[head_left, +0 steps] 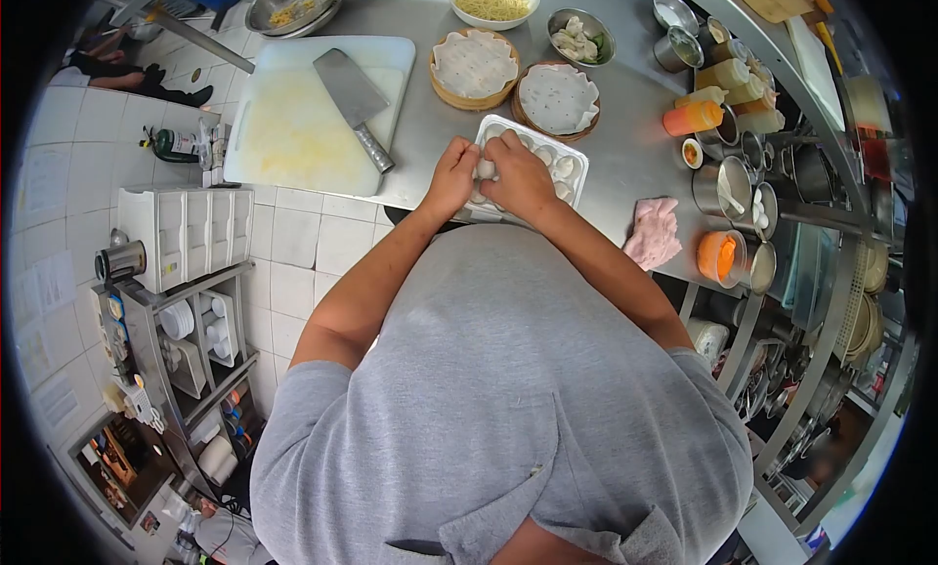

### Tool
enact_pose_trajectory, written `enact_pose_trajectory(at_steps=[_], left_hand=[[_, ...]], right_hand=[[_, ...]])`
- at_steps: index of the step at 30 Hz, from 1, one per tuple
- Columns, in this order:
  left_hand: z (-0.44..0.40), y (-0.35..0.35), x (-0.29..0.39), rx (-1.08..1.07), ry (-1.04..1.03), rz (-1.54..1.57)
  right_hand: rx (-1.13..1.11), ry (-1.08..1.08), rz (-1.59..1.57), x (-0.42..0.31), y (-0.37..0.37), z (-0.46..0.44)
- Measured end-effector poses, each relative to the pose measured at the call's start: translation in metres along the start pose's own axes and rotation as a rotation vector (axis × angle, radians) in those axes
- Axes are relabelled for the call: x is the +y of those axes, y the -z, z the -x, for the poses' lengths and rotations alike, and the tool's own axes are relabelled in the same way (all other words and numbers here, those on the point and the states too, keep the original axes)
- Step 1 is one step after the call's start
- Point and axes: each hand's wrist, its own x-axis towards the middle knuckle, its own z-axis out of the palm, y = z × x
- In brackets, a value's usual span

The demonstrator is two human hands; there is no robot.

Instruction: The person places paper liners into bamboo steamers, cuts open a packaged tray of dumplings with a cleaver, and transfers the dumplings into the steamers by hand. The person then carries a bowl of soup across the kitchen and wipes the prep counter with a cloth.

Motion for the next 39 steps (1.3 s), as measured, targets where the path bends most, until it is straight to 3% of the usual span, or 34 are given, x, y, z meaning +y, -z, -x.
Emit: enact_pose_trajectory(at_steps=[4, 7, 9, 14, 16, 20, 22, 25, 26, 28, 31, 33, 36, 39], left_hand=[[0.000, 0.007, 0.002, -0.014, 0.074, 0.059], [-0.001, 0.018, 0.007, -0.044, 0.092, -0.115], [-0.002, 0.024, 0.007, -0.031, 0.057, -0.472], [-0.009, 0.035, 0.006, -0.036, 0.102, -0.544], [-0.017, 0.030, 0.009, -0.013, 0.109, -0.537], [-0.032, 0.022, 0.011, 0.048, 0.040, -0.564], [-0.040, 0.019, 0.016, 0.025, 0.057, -0.612], [-0.048, 0.020, 0.014, -0.050, 0.078, -0.697], [-0.048, 0.020, 0.015, -0.050, 0.056, -0.670], [-0.046, 0.022, 0.013, -0.053, 0.036, -0.647], [-0.035, 0.034, 0.008, -0.031, 0.017, -0.503], [-0.023, 0.044, 0.007, -0.029, 0.284, -0.100], [-0.008, 0.049, 0.036, -0.044, 0.511, 0.154], [-0.005, 0.040, 0.042, 0.003, 0.494, 0.049]], right_hand=[[0.000, 0.070, -0.024, 0.012, -0.011, -0.001], [0.066, 0.039, -0.129, 0.019, -0.002, -0.002], [0.164, -0.101, -0.227, 0.028, 0.020, -0.011], [0.338, -0.228, -0.185, 0.103, 0.062, -0.064], [0.227, -0.325, -0.063, 0.119, 0.072, -0.083], [0.128, -0.289, 0.010, 0.139, 0.064, -0.093], [0.326, -0.186, 0.185, 0.128, 0.064, -0.081], [0.374, -0.094, 0.081, 0.095, 0.063, -0.056], [0.369, -0.091, 0.079, 0.086, 0.061, -0.047], [0.102, -0.066, -0.110, 0.067, 0.057, -0.028], [-0.010, -0.115, -0.112, 0.047, 0.045, -0.003], [-0.046, -0.154, -0.141, 0.040, 0.034, 0.007], [-0.050, -0.055, -0.303, 0.029, 0.012, 0.013], [0.045, 0.038, -0.291, 0.018, -0.012, 0.008]])
